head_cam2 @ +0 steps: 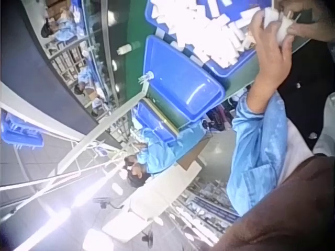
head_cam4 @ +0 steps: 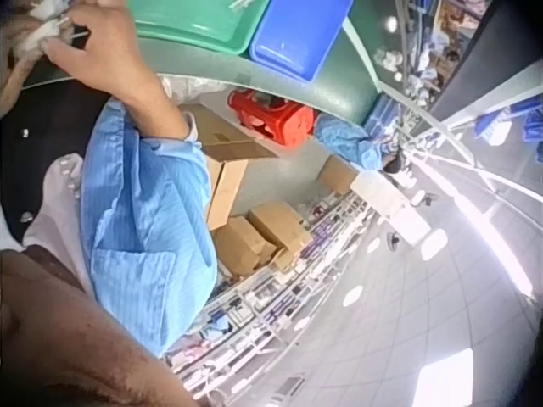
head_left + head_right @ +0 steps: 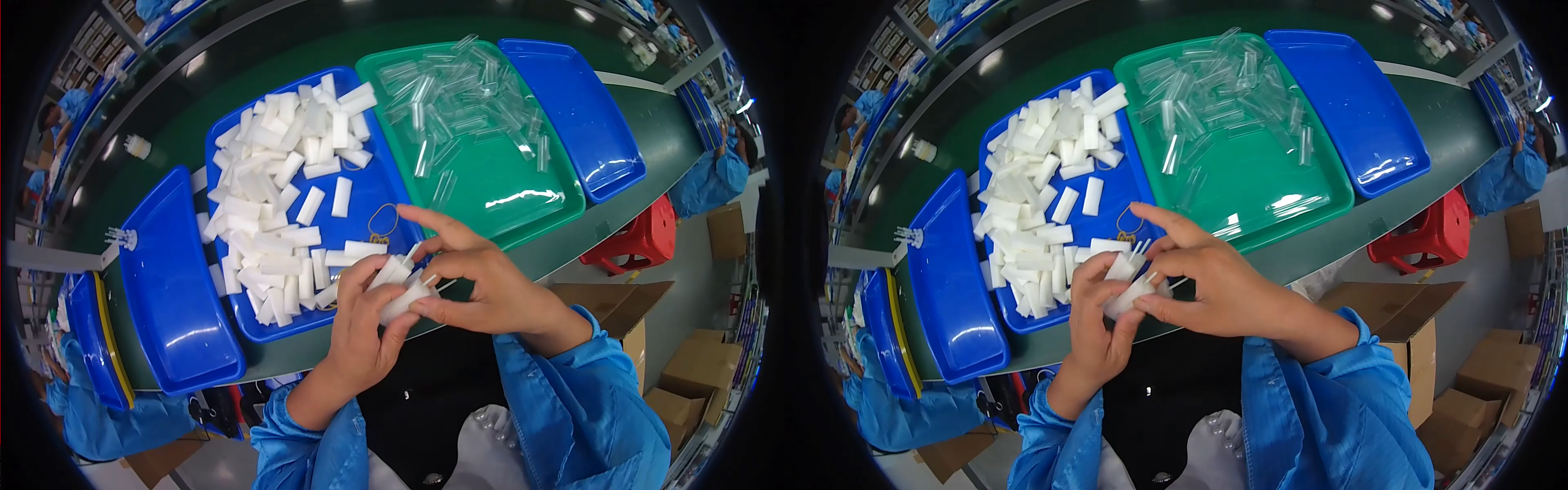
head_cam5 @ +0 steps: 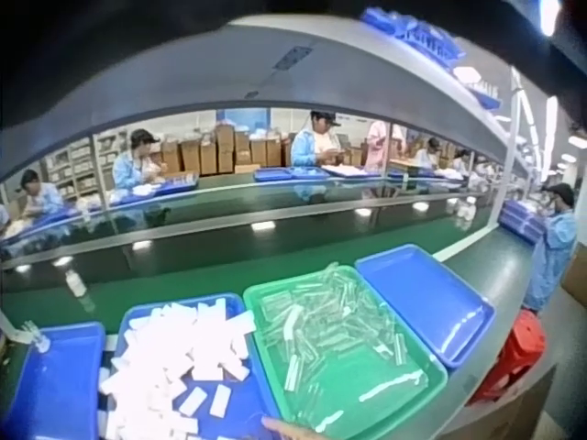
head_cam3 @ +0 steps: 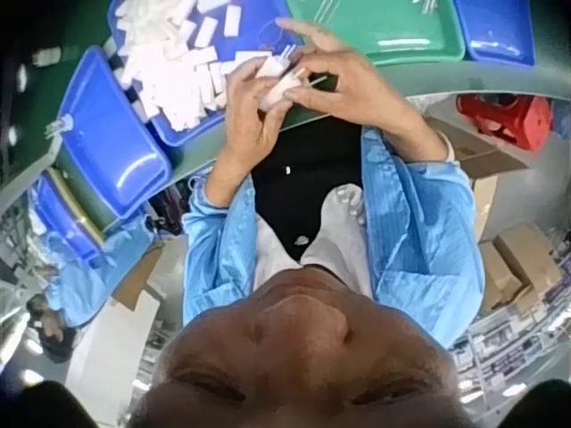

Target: The person attaches white pieces onto a plastic holder, slides clear tubes over each piece, and secures the bundle with a rubber band before placing it onto the assembly line track. They then begin assembling another unit with white pieces and a holder.

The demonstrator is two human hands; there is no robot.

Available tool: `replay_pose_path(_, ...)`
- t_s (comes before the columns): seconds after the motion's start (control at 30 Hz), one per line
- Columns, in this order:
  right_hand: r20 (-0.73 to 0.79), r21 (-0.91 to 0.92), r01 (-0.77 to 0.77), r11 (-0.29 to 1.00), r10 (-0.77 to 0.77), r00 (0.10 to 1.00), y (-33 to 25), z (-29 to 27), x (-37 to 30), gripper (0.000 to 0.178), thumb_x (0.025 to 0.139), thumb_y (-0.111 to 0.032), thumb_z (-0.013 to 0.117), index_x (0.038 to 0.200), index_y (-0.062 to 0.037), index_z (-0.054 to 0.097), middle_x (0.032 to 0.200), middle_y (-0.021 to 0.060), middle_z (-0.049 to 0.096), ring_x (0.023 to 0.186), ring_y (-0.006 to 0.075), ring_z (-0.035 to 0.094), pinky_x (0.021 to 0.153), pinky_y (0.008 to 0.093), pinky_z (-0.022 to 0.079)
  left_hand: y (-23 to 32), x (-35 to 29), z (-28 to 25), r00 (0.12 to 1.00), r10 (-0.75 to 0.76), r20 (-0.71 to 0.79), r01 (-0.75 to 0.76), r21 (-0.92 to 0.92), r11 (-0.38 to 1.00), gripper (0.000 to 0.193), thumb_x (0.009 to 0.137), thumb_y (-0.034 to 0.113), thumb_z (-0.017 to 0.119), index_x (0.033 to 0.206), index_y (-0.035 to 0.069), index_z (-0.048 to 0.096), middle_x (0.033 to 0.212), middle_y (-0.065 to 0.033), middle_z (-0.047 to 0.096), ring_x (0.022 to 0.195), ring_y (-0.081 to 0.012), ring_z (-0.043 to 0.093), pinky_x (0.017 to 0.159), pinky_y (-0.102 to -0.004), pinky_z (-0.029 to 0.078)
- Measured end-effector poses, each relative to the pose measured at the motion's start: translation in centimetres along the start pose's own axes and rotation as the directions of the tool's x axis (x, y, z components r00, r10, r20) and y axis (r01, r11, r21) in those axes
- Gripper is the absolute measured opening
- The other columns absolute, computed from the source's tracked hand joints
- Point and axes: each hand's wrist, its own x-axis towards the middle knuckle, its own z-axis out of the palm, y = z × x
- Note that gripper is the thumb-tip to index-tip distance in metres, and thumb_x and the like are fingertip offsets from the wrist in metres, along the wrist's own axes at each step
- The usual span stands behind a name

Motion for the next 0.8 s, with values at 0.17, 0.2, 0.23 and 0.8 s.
replay_pose_path(0.17, 0.043, 0.131, -0.038, 0.991, 0.033, 0.999, 0.2, 0.2, -0.7, 0.017, 0.074, -0.013, 0.072, 0.078, -0.0011, 0.060, 0.142, 0.0193, 0.030, 0.104, 0.0273, 0.053, 0.088, 0.0373, 0.042, 0.3, 0.0, 0.5, 0.999, 0.042, 0.010, -0.043, 0.080, 0.996, 0.041, 0.069, -0.001, 0.068, 0.105, 0.002, 0.050, 0.120, -0.0241, 0.039, 0.102, -0.0374, 0.047, 0.085, -0.0417, 0.041)
replay_pose_path(0.2, 0.054, 0.148, -0.036, 0.988, 0.028, 0.998, 0.1, 0.1, -0.7, 0.017, 0.075, -0.014, 0.071, 0.079, -0.0012, 0.060, 0.142, 0.0195, 0.029, 0.107, 0.0282, 0.052, 0.089, 0.0380, 0.042, 0.3, 0.1, 0.6, 1.000, 0.022, 0.000, -0.022, 0.032, 0.999, 0.039, 0.068, -0.003, 0.066, 0.104, 0.002, 0.051, 0.120, -0.0238, 0.039, 0.102, -0.0370, 0.047, 0.086, -0.0418, 0.040)
replay_pose_path(0.23, 0.081, 0.144, -0.004, 0.990, -0.007, 0.997, 0.3, -0.2, -0.7, 0.016, 0.076, -0.014, 0.071, 0.082, -0.0023, 0.062, 0.143, 0.0197, 0.027, 0.110, 0.0302, 0.050, 0.092, 0.0396, 0.040, 0.4, 0.2, 0.5, 1.000, 0.024, 0.002, -0.024, 0.031, 0.999, 0.039, 0.068, -0.003, 0.066, 0.104, 0.002, 0.051, 0.120, -0.0238, 0.039, 0.102, -0.0370, 0.047, 0.086, -0.0418, 0.040)
replay_pose_path(0.8, 0.274, -0.875, 0.299, 0.381, -0.118, 0.954, 3.9, -5.2, 3.0, 0.014, 0.068, -0.011, 0.058, 0.081, -0.0061, 0.058, 0.074, 0.0067, 0.056, 0.070, 0.0206, 0.058, 0.059, 0.0321, 0.047, 0.6, -0.6, -0.9, 0.968, -0.234, -0.095, 0.225, -0.097, 0.969, 0.023, 0.083, 0.007, 0.061, 0.100, -0.002, 0.049, 0.122, -0.0242, 0.040, 0.107, -0.0345, 0.047, 0.091, -0.0380, 0.038)
